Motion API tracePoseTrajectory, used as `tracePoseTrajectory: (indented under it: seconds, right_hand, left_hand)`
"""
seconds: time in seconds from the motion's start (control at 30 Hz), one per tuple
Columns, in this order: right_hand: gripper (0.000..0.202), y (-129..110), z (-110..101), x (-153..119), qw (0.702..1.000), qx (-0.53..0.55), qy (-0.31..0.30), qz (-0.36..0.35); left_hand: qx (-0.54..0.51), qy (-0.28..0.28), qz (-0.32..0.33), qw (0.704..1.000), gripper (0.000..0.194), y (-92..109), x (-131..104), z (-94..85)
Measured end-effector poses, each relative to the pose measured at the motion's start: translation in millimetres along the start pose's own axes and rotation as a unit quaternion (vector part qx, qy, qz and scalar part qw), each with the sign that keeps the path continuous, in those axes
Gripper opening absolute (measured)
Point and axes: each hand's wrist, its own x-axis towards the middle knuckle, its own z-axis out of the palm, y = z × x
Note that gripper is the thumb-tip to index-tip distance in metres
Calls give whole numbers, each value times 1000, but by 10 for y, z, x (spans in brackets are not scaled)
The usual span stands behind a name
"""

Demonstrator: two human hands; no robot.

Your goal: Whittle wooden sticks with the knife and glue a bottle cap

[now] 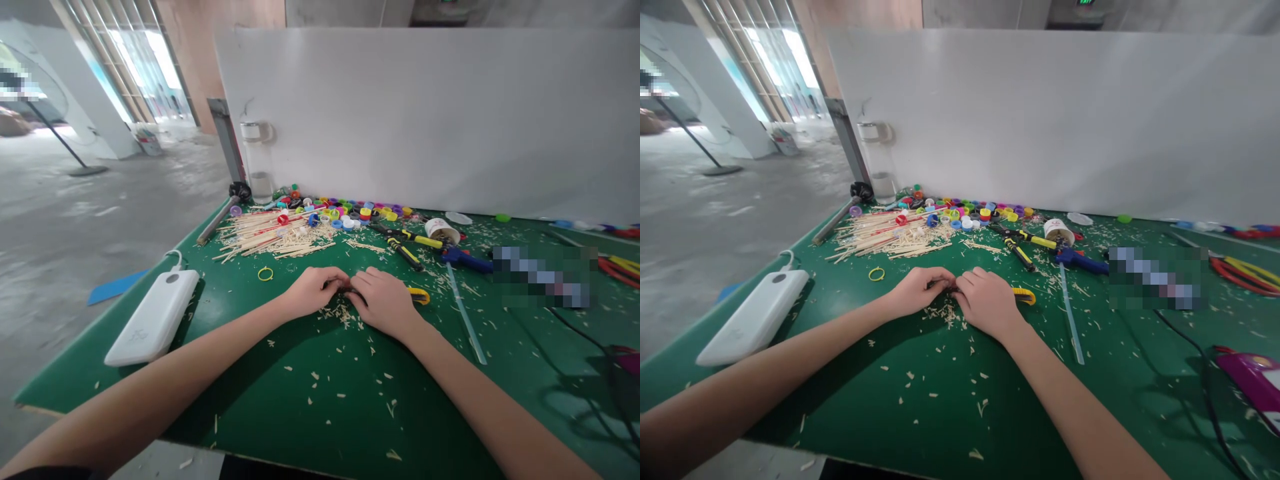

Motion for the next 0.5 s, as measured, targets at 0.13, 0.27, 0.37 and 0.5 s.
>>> tracePoseTrajectory:
  seconds: [0.13,0.27,0.37,0.5]
  right_hand:
    - [19,3,-2,9,1000,4,-6,-3]
    - [20,-8,4,-6,1000,-10,-3,-11]
    - [23,-19,7,-31,999,-31,19,-5]
    - [23,-14,6,-42,999,-41,22,3]
  left_hand:
    - [5,3,1,1000,24,-5,-7,1]
    - [4,2,-7,1000,24,7,-11,2]
    - [-4,1,-16,1000,24,28,-8,-7]
    - [-20,3,-21,1000,22,28,6,-20]
